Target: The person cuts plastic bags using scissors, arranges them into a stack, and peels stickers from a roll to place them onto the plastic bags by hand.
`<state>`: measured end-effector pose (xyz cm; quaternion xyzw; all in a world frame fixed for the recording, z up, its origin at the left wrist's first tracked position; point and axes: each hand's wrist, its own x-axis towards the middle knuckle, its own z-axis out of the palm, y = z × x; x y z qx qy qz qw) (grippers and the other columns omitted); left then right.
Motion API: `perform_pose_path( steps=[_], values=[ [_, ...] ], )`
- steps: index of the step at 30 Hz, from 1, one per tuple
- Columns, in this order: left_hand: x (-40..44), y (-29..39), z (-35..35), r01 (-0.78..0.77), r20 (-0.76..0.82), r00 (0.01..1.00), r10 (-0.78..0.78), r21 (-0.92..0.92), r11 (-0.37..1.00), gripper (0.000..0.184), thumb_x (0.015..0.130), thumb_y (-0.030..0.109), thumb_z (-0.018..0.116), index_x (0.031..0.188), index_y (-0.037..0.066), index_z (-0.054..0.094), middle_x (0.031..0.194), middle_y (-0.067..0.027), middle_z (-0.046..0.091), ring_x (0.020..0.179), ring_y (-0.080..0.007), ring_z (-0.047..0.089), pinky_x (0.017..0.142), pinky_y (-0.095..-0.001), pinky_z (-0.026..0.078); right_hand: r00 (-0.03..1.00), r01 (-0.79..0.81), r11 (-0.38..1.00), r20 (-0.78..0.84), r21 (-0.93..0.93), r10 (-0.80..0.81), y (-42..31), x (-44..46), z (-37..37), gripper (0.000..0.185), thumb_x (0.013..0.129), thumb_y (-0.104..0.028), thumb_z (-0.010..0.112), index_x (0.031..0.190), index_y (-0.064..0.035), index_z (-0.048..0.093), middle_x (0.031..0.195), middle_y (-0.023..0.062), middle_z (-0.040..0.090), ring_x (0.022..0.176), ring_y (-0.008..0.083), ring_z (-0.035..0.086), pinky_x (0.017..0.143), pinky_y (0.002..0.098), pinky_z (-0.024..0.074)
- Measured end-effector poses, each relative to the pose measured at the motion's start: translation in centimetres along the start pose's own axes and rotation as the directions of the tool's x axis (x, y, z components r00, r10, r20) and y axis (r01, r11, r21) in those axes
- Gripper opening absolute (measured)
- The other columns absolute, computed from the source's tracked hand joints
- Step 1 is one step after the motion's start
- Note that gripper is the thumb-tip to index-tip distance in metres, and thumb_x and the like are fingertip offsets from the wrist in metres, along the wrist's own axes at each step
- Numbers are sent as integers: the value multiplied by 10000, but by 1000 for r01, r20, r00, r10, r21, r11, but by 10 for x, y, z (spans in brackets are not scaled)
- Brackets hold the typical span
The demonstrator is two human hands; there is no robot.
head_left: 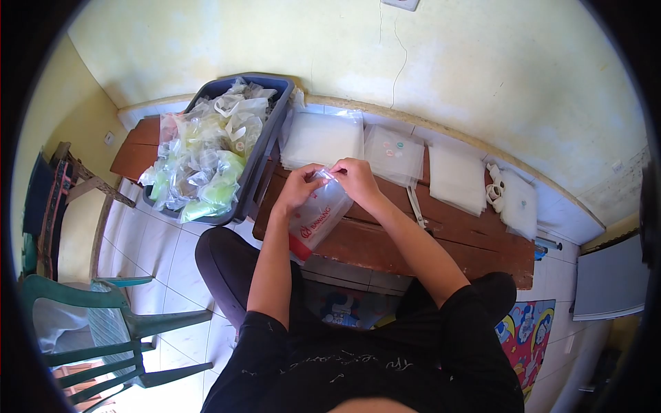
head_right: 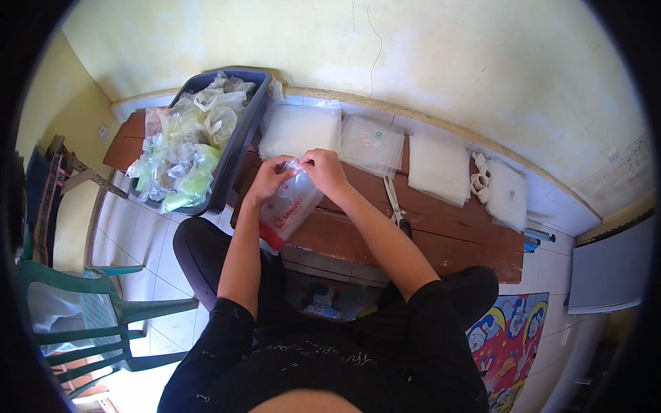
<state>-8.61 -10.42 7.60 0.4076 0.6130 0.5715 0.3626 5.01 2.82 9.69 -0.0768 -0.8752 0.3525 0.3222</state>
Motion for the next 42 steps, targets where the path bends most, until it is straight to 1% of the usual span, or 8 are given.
perform_pose_path(
  steps=[5,12,15,17,24,31,35,42],
  values=[
    [0,0,-3,-28,34,999,27,40,999,232,877,94,694,1093,20,654,867,9,652,729,-54,548,589,-226,443,992,-123,978,-15,170,127,-6,-1,5,78,830,-34,660,856,25,614,712,181,648,626,325,643,584,382,496],
    [-2,0,-7,70,86,994,-74,40,997,206,867,108,702,1051,19,679,822,13,652,704,-49,542,598,-228,440,995,-90,995,-49,32,91,-4,2,1,86,856,-40,631,843,19,571,714,206,632,653,359,633,600,412,483],
    [-4,-2,-7,57,51,997,-60,62,996,210,868,124,701,1045,12,680,813,11,651,713,-56,546,620,-242,445,980,30,998,-194,-53,-40,-3,6,-4,72,873,-40,618,858,21,582,755,182,649,666,295,639,615,372,484],
    [-4,-1,-9,46,52,997,-50,70,996,212,870,128,699,1045,10,678,816,9,652,717,-60,549,631,-246,447,969,-167,983,-175,72,177,-5,7,-8,66,859,-39,629,872,19,600,736,196,649,678,357,639,627,413,492],
    [-6,3,-8,129,-6,992,-129,44,991,230,881,122,686,1078,9,654,878,-3,658,748,-72,561,660,-243,452,978,-187,957,-53,224,204,3,-3,-2,102,813,-55,688,894,6,674,744,174,664,675,336,649,640,384,510],
    [-6,6,2,62,30,998,-62,14,998,246,879,116,693,1100,22,639,909,-12,656,818,-78,572,606,-241,455,996,-88,996,-17,8,88,-4,-9,2,80,777,-41,703,835,12,690,767,191,674,678,315,664,636,380,510],
    [-7,10,0,7,39,999,-9,44,999,240,865,137,716,1065,25,649,841,9,634,709,-64,539,570,-236,438,987,-154,966,-18,210,161,-3,-8,9,92,829,-21,672,887,31,624,774,169,686,709,247,684,644,333,512],
    [-5,9,-2,51,58,997,-57,94,994,236,848,155,739,1040,40,664,755,40,598,619,-36,487,542,-217,402,971,-219,966,-71,134,230,-3,-5,3,84,854,-29,649,899,28,607,787,143,684,719,215,665,674,313,509]
  ],
)
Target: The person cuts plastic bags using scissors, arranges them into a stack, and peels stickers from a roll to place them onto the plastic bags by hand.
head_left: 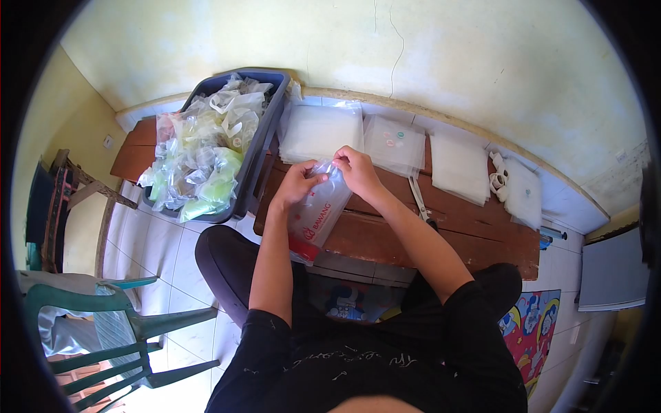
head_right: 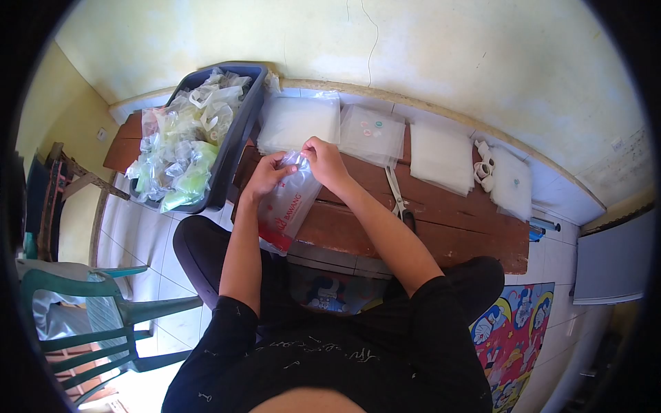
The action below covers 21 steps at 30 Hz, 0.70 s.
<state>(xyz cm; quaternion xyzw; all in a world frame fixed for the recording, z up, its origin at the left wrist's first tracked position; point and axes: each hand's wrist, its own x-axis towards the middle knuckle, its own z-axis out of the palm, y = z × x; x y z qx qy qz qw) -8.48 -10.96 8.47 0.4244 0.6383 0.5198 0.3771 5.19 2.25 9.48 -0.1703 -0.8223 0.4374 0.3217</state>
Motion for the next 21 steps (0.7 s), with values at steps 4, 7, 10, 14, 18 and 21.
perform_pose_path(
  steps=[4,7,10,14,18,21],
  values=[
    [3,-9,-2,-16,30,999,17,-31,999,254,848,163,741,1060,46,666,770,43,607,621,-39,491,544,-216,403,997,-39,995,-57,88,44,2,5,-1,90,861,-72,654,889,9,625,754,134,684,696,219,667,658,327,515],
    [0,-7,-2,26,28,999,-24,-82,996,270,837,139,746,1073,33,669,787,12,648,656,-60,531,568,-241,424,989,-133,977,-49,166,143,9,13,-8,85,870,-69,641,882,13,625,751,125,687,692,183,667,651,312,514],
    [1,-10,-2,64,22,998,-63,-34,997,294,837,146,747,1097,32,669,791,12,650,657,-59,535,562,-240,424,975,-193,956,-70,220,212,10,17,-14,88,877,-66,627,882,22,619,756,129,691,700,171,676,646,302,516],
    [3,-18,-1,35,34,999,-33,-68,997,319,842,150,742,1126,26,669,808,14,651,682,-61,537,580,-242,435,970,-172,968,-142,182,199,5,21,-21,81,883,-63,614,898,17,614,775,141,697,724,202,692,653,316,521],
    [4,-14,-1,-18,13,1000,18,-1,1000,307,853,135,728,1128,11,673,843,12,653,743,-70,541,663,-252,450,961,-122,992,-246,33,127,-5,29,-30,80,885,-67,609,901,12,606,781,147,694,730,249,691,661,342,520],
    [4,-13,-2,5,17,1000,-3,-71,997,297,861,132,718,1125,2,673,857,10,653,775,-77,541,712,-257,446,945,-56,994,-327,-95,22,-8,41,-38,79,885,-74,608,907,2,604,787,153,687,733,291,683,668,363,513]
  ],
)
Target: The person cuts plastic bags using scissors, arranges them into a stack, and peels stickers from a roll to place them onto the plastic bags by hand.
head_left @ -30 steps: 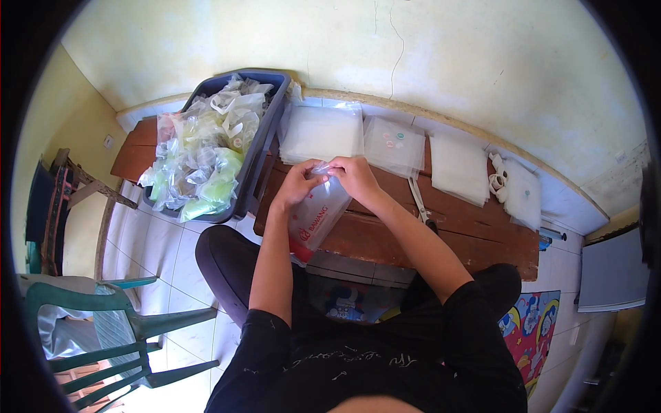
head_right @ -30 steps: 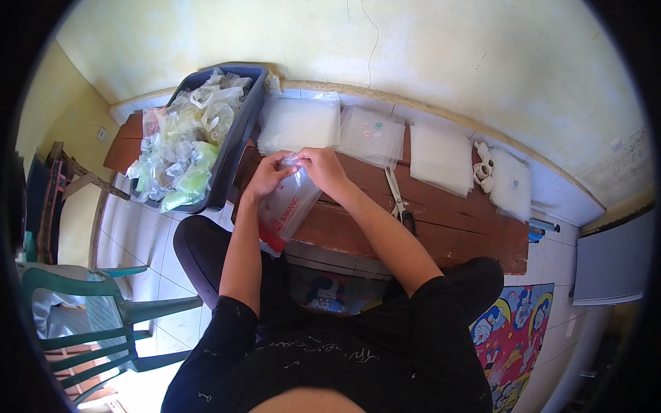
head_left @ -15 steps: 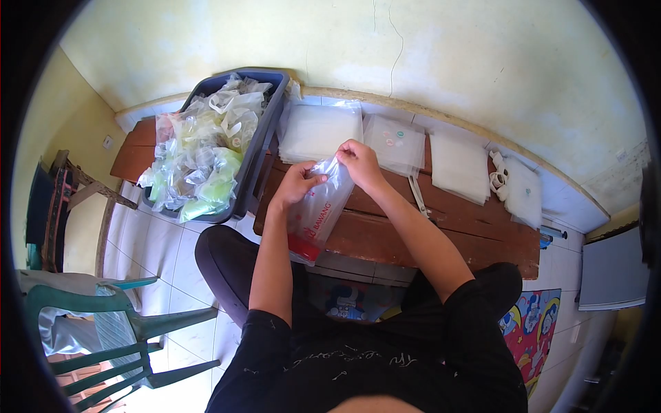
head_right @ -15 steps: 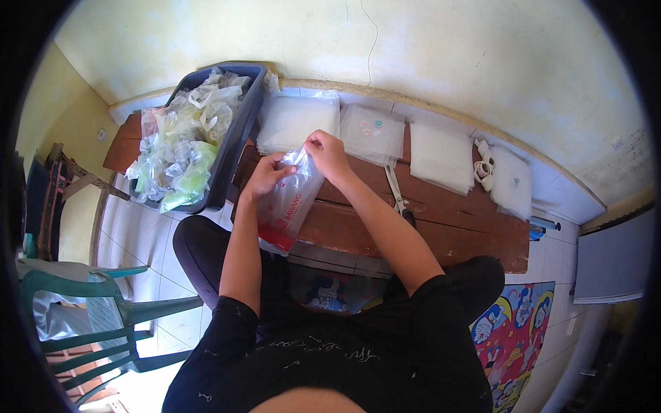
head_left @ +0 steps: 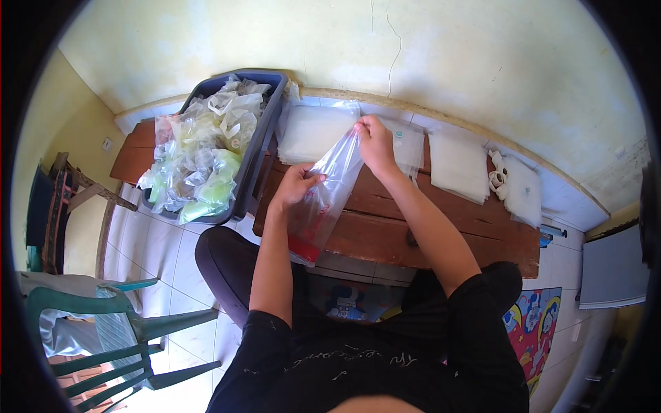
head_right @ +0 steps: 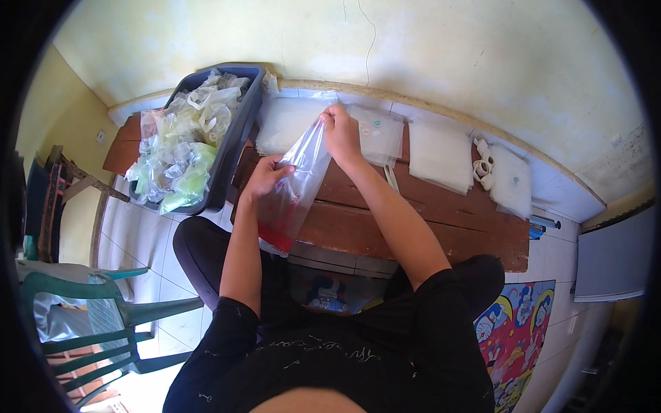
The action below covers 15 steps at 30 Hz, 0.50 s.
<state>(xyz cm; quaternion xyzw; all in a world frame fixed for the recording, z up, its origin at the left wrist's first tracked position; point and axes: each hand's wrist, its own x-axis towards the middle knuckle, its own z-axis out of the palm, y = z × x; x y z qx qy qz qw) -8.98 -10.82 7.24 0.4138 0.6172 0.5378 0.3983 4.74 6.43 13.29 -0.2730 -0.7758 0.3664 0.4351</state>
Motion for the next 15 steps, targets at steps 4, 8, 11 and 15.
perform_pose_path(
  steps=[4,8,11,15],
  values=[
    [-1,-2,-1,-52,-18,998,52,-27,998,295,862,143,718,1120,9,676,842,16,650,734,-67,537,649,-250,441,997,10,999,-78,42,-6,-15,16,-12,70,883,-75,618,907,-10,610,768,152,672,717,286,666,675,367,504],
    [-2,-3,-1,52,-29,998,-50,62,997,256,869,159,707,1083,20,680,805,26,634,647,-47,512,563,-233,430,977,58,998,-204,-18,-60,-14,35,-20,69,890,-68,615,877,-6,588,737,121,671,657,256,650,655,353,503],
    [-3,-7,1,70,-87,994,-64,65,995,223,878,160,691,1056,26,678,772,32,618,598,-38,494,520,-223,418,968,15,993,-252,115,14,-23,47,-33,63,899,-61,602,883,-4,581,724,120,672,650,227,653,653,345,504],
    [5,-19,1,54,-252,968,-22,122,991,191,887,147,673,1043,36,679,748,23,611,573,-47,500,502,-227,437,959,-30,987,-275,155,72,-31,53,-47,68,938,-61,552,936,8,550,712,116,673,605,202,654,596,324,515]
  ],
)
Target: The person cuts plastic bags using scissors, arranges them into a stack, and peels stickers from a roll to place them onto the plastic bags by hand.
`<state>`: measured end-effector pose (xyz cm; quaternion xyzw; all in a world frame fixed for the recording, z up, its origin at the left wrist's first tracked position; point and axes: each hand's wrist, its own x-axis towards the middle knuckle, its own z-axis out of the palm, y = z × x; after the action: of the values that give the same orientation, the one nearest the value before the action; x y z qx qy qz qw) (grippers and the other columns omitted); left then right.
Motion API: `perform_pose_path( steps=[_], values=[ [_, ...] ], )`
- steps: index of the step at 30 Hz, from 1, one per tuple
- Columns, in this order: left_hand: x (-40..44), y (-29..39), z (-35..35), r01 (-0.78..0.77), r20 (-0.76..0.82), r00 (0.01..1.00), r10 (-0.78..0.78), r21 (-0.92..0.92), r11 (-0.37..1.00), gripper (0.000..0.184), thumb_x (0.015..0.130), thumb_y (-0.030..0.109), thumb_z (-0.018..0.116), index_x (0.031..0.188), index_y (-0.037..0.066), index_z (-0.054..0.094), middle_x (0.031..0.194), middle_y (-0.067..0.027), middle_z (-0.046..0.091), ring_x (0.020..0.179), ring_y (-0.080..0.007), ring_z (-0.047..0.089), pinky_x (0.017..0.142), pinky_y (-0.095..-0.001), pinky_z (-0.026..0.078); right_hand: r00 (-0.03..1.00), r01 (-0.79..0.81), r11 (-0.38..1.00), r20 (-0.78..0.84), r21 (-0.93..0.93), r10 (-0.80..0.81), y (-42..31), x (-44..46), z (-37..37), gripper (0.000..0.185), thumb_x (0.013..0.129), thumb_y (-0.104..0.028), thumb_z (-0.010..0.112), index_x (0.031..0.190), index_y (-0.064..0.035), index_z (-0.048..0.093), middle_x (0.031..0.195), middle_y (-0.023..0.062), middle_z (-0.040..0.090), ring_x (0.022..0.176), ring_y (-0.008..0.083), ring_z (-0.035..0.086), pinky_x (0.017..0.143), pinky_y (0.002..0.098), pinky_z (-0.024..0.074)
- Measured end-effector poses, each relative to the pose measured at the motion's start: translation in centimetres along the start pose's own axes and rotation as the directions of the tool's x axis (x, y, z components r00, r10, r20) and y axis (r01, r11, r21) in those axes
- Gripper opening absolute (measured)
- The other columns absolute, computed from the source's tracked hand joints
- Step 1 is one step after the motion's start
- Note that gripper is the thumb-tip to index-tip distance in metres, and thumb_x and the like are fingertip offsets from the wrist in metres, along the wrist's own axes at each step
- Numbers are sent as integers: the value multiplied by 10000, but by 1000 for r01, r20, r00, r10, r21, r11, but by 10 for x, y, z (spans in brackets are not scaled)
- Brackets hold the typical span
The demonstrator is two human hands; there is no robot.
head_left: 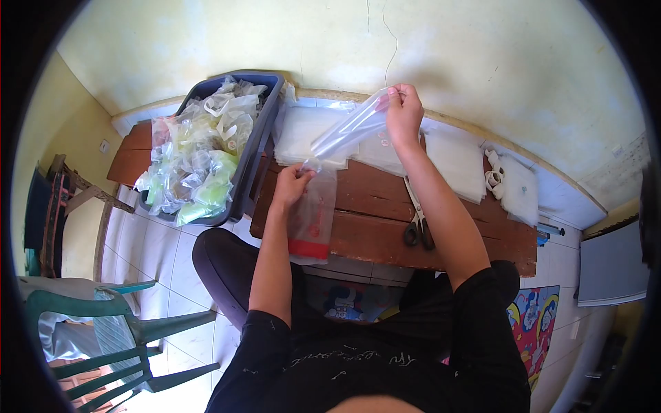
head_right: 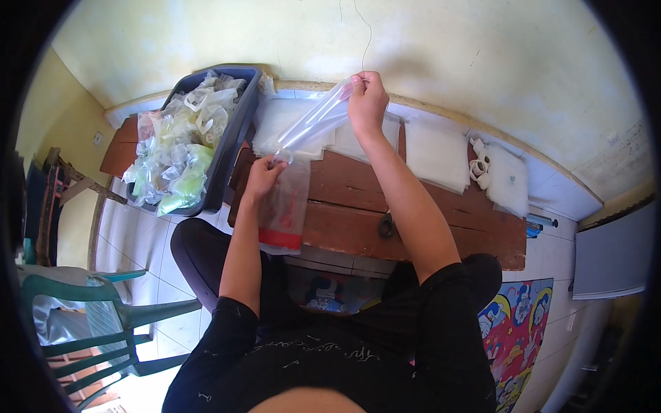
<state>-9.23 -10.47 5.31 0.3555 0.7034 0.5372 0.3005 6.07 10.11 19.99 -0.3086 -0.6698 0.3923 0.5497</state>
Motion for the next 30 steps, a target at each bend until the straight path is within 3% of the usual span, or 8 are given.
perform_pose_path(
  steps=[13,19,21,22,23,25,29,30],
  values=[
    [12,-5,-15,7,-164,985,-53,-274,962,307,826,-41,638,1121,42,638,807,-17,628,628,-94,563,573,-256,496,957,-280,923,-4,265,291,-11,9,-34,181,1023,-164,430,1098,1,437,1019,176,684,591,219,652,516,309,522],
    [11,22,1,-201,-558,728,398,382,902,321,871,83,668,1174,-6,609,918,-77,674,830,-166,617,788,-302,491,954,-283,886,13,368,299,-1,4,-43,181,1023,-174,433,1100,-11,424,1048,170,678,509,211,639,459,304,504],
    [12,26,10,-112,-253,966,54,-224,968,402,974,323,560,1170,-25,610,1052,-113,670,965,-197,605,874,-323,461,952,-293,869,42,400,302,3,1,-47,184,1023,-179,433,1105,-14,423,1049,168,678,509,213,639,466,306,511],
    [8,27,19,-97,-116,992,44,-504,858,620,999,521,407,1207,-32,595,1146,-134,644,1006,-214,595,909,-355,451,950,-303,850,68,430,303,5,-1,-50,187,1024,-183,433,1109,-17,422,1050,167,677,510,216,639,473,309,519],
    [1,38,25,-96,-110,993,46,-507,857,620,999,521,407,1207,-32,595,1146,-134,644,1006,-214,595,909,-355,451,951,-300,853,63,427,303,8,-4,-53,187,1024,-183,433,1109,-17,422,1050,167,677,510,216,639,473,309,519],
    [-9,64,32,211,239,971,1,-859,467,693,985,580,369,1280,-21,548,1191,-152,630,1027,-233,603,948,-365,441,960,-281,857,129,432,250,15,-11,-60,179,1021,-179,446,1102,-21,427,1041,173,679,518,225,642,484,319,532],
    [-20,84,46,353,402,915,37,-841,410,685,975,559,420,1340,-16,493,1184,-171,636,1034,-248,619,969,-375,446,956,-283,906,165,314,242,31,-40,-81,158,1016,-154,452,1096,-20,432,1037,196,675,556,219,655,506,316,542],
    [-18,82,49,310,413,907,77,-782,541,655,969,516,466,1347,-18,481,1197,-184,629,1033,-256,625,970,-367,451,947,-307,898,193,315,256,36,-49,-86,152,1012,-142,455,1095,-17,435,1028,203,675,585,218,662,529,314,552]
  ],
)
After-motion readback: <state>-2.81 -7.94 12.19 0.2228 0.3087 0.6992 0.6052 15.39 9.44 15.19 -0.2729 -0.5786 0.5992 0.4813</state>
